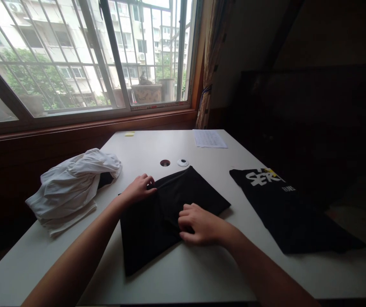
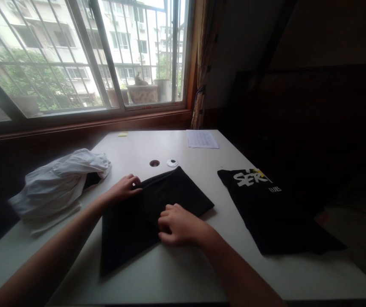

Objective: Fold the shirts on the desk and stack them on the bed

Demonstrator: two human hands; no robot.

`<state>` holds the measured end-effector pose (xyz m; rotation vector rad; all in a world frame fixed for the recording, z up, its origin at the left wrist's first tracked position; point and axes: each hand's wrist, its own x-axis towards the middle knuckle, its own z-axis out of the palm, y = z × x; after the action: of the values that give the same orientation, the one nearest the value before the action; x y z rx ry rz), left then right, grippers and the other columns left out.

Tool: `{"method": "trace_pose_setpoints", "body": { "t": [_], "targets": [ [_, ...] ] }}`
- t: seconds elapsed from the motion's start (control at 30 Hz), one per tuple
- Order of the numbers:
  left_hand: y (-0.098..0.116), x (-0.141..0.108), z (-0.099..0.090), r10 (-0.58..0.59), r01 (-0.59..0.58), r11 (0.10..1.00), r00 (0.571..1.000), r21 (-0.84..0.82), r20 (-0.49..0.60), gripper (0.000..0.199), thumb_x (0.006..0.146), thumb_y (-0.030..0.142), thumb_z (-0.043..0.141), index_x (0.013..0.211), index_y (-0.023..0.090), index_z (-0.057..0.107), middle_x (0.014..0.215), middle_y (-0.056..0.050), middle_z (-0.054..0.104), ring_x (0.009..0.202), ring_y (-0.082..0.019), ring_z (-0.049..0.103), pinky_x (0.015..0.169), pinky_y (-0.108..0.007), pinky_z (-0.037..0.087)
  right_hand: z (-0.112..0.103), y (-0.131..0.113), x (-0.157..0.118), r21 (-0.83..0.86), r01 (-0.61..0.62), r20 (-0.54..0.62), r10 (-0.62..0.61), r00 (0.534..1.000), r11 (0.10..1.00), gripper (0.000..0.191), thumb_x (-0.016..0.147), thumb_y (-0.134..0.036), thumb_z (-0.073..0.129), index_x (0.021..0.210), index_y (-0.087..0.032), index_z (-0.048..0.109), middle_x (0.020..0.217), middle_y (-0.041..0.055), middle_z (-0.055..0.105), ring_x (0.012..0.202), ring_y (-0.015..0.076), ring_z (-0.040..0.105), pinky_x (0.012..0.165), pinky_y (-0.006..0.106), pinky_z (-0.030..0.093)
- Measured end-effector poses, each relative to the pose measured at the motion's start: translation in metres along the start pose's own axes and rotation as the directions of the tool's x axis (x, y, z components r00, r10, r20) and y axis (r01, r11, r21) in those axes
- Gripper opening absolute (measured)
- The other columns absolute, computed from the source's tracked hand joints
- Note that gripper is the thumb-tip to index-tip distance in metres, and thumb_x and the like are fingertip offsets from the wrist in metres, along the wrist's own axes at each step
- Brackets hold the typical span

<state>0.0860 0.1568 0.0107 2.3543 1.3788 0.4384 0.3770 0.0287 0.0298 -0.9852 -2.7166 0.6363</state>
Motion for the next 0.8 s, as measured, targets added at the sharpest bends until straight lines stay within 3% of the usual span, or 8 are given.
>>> {"method": "trace_pose_setpoints", "body": {
  "t": [0.13,0.27,0.33,0.43,0.53,0.63,0.7,0.8],
  "targets": [
    [-0.004,-0.014,-0.004,-0.083,0.084,0.996,0.996,-0.018,0.014,0.021,0.087,0.04,0.061,0.099,0.023,0.06,0.1,-0.006,0.065,0.089,-0.024,0.062,0.081,-0.036,0.048,-0.017,0.03,-0.012,-0.098,-0.212,-0.119,0.2,0.973,0.972,0.018,0.091,-0.031,0.066,0.077,-0.021,0.064,0.089,0.0032,0.065,0.094,0.0222,0.055,0.088,0.04,0.042],
    [-0.008,-0.034,-0.017,-0.136,0.147,0.984,0.985,-0.104,0.106,0.023,0.087,0.042,0.059,0.097,0.022,0.055,0.09,-0.003,0.067,0.079,-0.021,0.062,0.071,-0.031,0.048,-0.022,0.052,-0.02,-0.191,-0.379,-0.31,0.311,0.898,0.905,0.008,0.093,-0.03,0.066,0.092,-0.023,0.068,0.105,0.0063,0.065,0.106,0.0271,0.055,0.097,0.046,0.044],
    [-0.01,-0.045,-0.025,-0.122,0.165,0.97,0.965,-0.179,0.231,0.026,0.084,0.043,0.063,0.097,0.022,0.056,0.085,0.0,0.065,0.076,-0.019,0.06,0.068,-0.029,0.047,-0.021,0.058,-0.02,-0.201,-0.405,-0.363,0.315,0.877,0.892,0.009,0.092,-0.03,0.068,0.097,-0.023,0.069,0.11,0.007,0.066,0.113,0.0287,0.055,0.102,0.048,0.043],
    [-0.011,-0.059,-0.032,-0.078,0.15,0.967,0.943,-0.205,0.325,0.027,0.083,0.042,0.068,0.099,0.022,0.058,0.078,0.002,0.063,0.072,-0.018,0.058,0.066,-0.028,0.045,-0.019,0.061,-0.02,-0.143,-0.322,-0.338,0.259,0.905,0.936,0.024,0.089,-0.033,0.075,0.111,-0.025,0.068,0.121,0.0069,0.066,0.118,0.0284,0.056,0.104,0.046,0.045],
    [-0.007,-0.06,-0.025,0.013,0.001,0.992,0.994,-0.122,0.112,0.02,0.089,0.037,0.064,0.101,0.021,0.06,0.089,-0.003,0.065,0.078,-0.02,0.061,0.071,-0.032,0.049,-0.017,0.062,-0.019,-0.063,-0.243,-0.299,0.213,0.93,0.968,0.046,0.085,-0.031,0.079,0.129,-0.028,0.064,0.127,0.0063,0.066,0.12,0.0269,0.057,0.103,0.043,0.049],
    [0.003,-0.054,-0.01,0.217,-0.212,0.976,0.971,0.056,-0.105,0.022,0.091,0.026,0.064,0.113,0.022,0.063,0.114,-0.009,0.065,0.101,-0.025,0.062,0.089,-0.04,0.053,-0.016,0.062,-0.019,-0.039,-0.24,-0.311,0.216,0.925,0.97,0.057,0.084,-0.021,0.077,0.137,-0.027,0.059,0.124,0.0064,0.067,0.116,0.025,0.061,0.099,0.039,0.051],
    [0.012,-0.049,-0.001,0.328,-0.308,0.935,0.94,0.173,-0.095,0.034,0.09,0.019,0.066,0.123,0.026,0.063,0.126,-0.01,0.062,0.112,-0.027,0.059,0.096,-0.043,0.053,-0.016,0.059,-0.019,-0.082,-0.249,-0.31,0.213,0.927,0.965,0.048,0.084,-0.016,0.073,0.131,-0.026,0.064,0.12,0.0063,0.068,0.111,0.0241,0.063,0.094,0.037,0.052],
    [0.021,-0.045,0.005,0.402,-0.379,0.881,0.915,0.285,-0.027,0.042,0.089,0.014,0.067,0.128,0.03,0.063,0.131,-0.008,0.062,0.114,-0.027,0.06,0.097,-0.044,0.055,-0.018,0.052,-0.02,-0.167,-0.264,-0.283,0.21,0.936,0.95,0.031,0.084,-0.013,0.07,0.113,-0.025,0.072,0.113,0.0057,0.068,0.102,0.0226,0.064,0.085,0.035,0.053]
  ]
}}
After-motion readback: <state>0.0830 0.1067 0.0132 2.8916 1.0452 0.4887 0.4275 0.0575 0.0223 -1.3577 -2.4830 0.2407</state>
